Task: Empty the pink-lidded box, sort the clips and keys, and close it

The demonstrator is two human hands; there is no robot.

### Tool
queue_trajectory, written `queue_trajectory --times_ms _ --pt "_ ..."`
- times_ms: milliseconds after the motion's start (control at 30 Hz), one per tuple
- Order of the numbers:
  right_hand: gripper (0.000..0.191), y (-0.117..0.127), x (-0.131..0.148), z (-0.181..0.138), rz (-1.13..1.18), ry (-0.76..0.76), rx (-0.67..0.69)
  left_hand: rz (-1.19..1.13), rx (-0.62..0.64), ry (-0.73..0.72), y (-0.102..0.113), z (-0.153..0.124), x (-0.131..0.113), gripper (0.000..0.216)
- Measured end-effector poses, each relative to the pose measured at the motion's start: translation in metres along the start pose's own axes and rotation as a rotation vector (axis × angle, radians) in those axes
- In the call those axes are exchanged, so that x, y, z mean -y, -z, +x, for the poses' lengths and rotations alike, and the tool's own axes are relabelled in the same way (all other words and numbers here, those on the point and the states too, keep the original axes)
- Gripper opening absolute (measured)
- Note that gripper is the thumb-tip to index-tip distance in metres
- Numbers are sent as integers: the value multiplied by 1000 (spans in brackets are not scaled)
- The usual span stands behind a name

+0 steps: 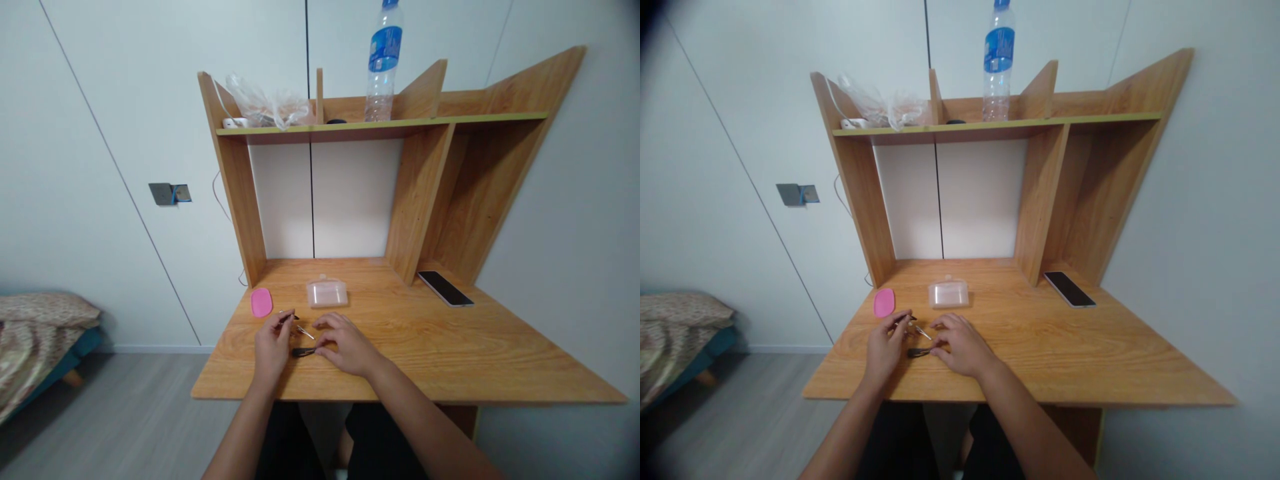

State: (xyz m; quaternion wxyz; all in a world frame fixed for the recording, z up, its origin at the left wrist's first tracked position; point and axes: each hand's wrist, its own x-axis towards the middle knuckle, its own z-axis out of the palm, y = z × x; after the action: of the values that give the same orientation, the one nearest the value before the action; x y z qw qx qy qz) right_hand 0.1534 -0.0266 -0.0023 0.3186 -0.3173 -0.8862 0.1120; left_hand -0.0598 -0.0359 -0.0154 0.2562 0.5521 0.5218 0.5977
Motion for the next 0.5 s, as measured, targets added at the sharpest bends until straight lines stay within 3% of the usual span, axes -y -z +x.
queue_trajectory --times_ms 300,500 --pt "9 3 3 0 68 20 -43 -47 5 16 -2 0 0 40" --pt "15 3 1 -2 86 -60 -111 -151 -17 35 -4 -1 -1 39"
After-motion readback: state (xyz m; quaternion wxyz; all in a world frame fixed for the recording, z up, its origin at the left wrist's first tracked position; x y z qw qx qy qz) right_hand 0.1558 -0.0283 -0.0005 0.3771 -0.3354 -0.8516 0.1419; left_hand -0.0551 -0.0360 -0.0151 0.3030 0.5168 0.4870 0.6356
